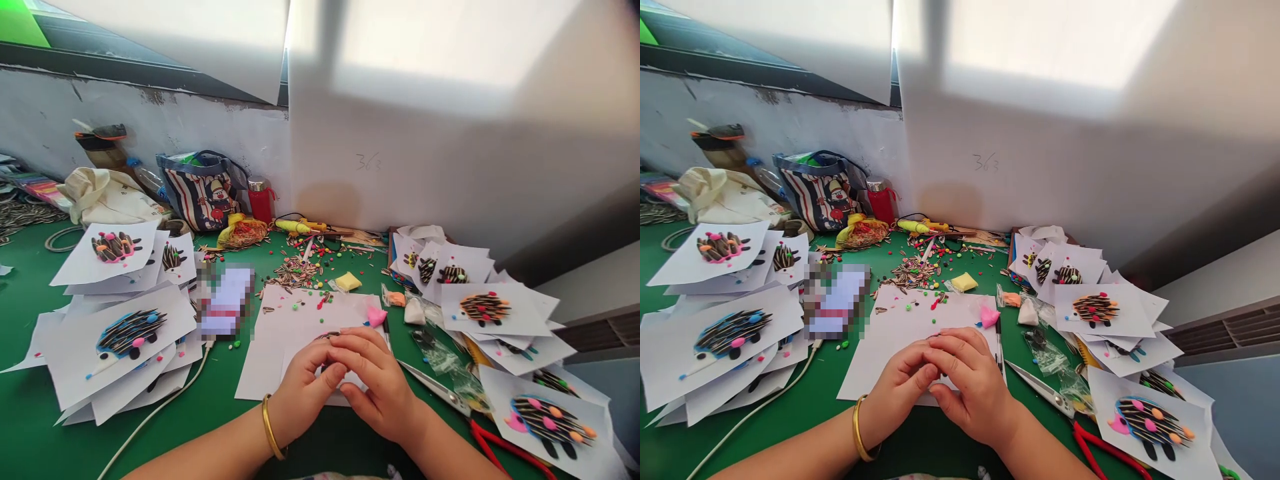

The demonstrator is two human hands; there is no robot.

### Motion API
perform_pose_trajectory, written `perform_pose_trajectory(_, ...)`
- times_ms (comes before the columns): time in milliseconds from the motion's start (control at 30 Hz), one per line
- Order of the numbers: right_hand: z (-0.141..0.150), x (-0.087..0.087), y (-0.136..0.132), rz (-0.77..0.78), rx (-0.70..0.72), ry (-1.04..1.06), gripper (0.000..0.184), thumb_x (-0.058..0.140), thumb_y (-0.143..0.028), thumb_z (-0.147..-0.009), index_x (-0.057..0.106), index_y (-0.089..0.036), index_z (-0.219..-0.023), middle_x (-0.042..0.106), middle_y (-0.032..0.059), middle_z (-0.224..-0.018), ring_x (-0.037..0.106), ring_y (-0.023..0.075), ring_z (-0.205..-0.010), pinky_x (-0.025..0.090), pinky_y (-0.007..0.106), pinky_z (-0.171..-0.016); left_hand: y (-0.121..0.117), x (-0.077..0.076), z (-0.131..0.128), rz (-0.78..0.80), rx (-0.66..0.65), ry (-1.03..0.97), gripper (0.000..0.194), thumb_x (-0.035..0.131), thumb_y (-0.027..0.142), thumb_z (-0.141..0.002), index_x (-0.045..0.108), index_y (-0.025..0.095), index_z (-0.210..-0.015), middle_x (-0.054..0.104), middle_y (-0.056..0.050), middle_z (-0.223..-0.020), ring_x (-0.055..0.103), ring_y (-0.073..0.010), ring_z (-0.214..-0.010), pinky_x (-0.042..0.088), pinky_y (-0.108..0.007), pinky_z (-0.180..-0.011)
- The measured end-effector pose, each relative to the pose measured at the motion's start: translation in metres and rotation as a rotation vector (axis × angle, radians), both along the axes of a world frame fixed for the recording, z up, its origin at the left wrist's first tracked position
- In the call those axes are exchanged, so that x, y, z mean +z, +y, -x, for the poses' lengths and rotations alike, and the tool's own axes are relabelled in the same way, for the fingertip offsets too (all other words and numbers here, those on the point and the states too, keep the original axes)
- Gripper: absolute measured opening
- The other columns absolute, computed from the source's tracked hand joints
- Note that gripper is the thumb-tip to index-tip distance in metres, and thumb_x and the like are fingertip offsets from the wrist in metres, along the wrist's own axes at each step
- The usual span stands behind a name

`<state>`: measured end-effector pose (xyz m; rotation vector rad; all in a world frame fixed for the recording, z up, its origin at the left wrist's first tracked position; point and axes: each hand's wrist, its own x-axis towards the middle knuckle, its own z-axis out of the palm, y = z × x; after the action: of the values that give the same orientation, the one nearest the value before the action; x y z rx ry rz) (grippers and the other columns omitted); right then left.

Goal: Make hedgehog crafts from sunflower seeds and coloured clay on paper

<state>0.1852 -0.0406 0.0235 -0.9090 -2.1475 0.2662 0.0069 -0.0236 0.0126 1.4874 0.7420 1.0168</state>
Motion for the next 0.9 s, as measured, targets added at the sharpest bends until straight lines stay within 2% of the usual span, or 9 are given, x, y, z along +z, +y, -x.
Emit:
perform_pose_trajectory(100, -0.0007, 0.0001, 0.0000, -0.003, -0.008, 0.004, 0.040, 0.050, -0.029, -0.094, 0.055, -0.021, -0.132, 0.061, 0.0101, -0.127, 0.047, 0.0282, -0.125, 0.045, 0.049, -0.102, 0.0002, 0.0021, 0.0005, -0.036, 0.005, 0.007, 0.022, 0.054, 0.032, -0.095, 0.071, 0.018, -0.097, 0.070, -0.007, -0.101, 0.063, -0.0197, -0.096, 0.048, -0.033, -0.090)
perform_pose_trajectory(333, -0.0003, -0.0007, -0.0004, -0.029, -0.020, 0.029, 0.040, 0.054, -0.020, -0.091, 0.057, -0.023, -0.131, 0.062, 0.0089, -0.125, 0.049, 0.0269, -0.123, 0.046, 0.048, -0.102, -0.0004, 0.0002, -0.0002, -0.058, 0.028, 0.037, 0.018, 0.059, 0.031, -0.092, 0.071, 0.019, -0.098, 0.069, -0.008, -0.106, 0.062, -0.0197, -0.100, 0.047, -0.032, -0.090)
perform_pose_trajectory(567, -0.0009, -0.0011, 0.0015, -0.063, -0.032, 0.084, 0.037, 0.058, -0.018, -0.091, 0.060, -0.025, -0.128, 0.066, 0.0082, -0.117, 0.055, 0.0261, -0.117, 0.050, 0.048, -0.097, 0.0001, 0.0025, 0.0018, -0.035, 0.039, 0.032, 0.026, 0.060, 0.040, -0.090, 0.072, 0.018, -0.090, 0.069, -0.007, -0.091, 0.062, -0.0200, -0.089, 0.048, -0.033, -0.083)
perform_pose_trajectory(767, 0.0001, -0.0024, 0.0009, -0.060, -0.058, 0.124, 0.027, 0.063, -0.012, -0.087, 0.065, -0.025, -0.110, 0.067, 0.0066, -0.112, 0.056, 0.0251, -0.113, 0.051, 0.045, -0.094, -0.0002, 0.0041, 0.0011, -0.030, 0.021, 0.037, 0.028, 0.055, 0.037, -0.094, 0.072, 0.017, -0.083, 0.069, -0.005, -0.082, 0.061, -0.0180, -0.082, 0.047, -0.030, -0.081)
perform_pose_trajectory(900, -0.0003, -0.0029, 0.0017, -0.068, -0.070, 0.136, 0.024, 0.063, -0.012, -0.087, 0.065, -0.023, -0.108, 0.067, 0.0069, -0.110, 0.055, 0.0249, -0.113, 0.050, 0.045, -0.094, 0.0018, 0.0046, 0.0010, 0.020, 0.021, 0.035, 0.027, 0.057, 0.038, -0.092, 0.073, 0.016, -0.085, 0.069, -0.007, -0.087, 0.062, -0.0189, -0.084, 0.047, -0.031, -0.081)
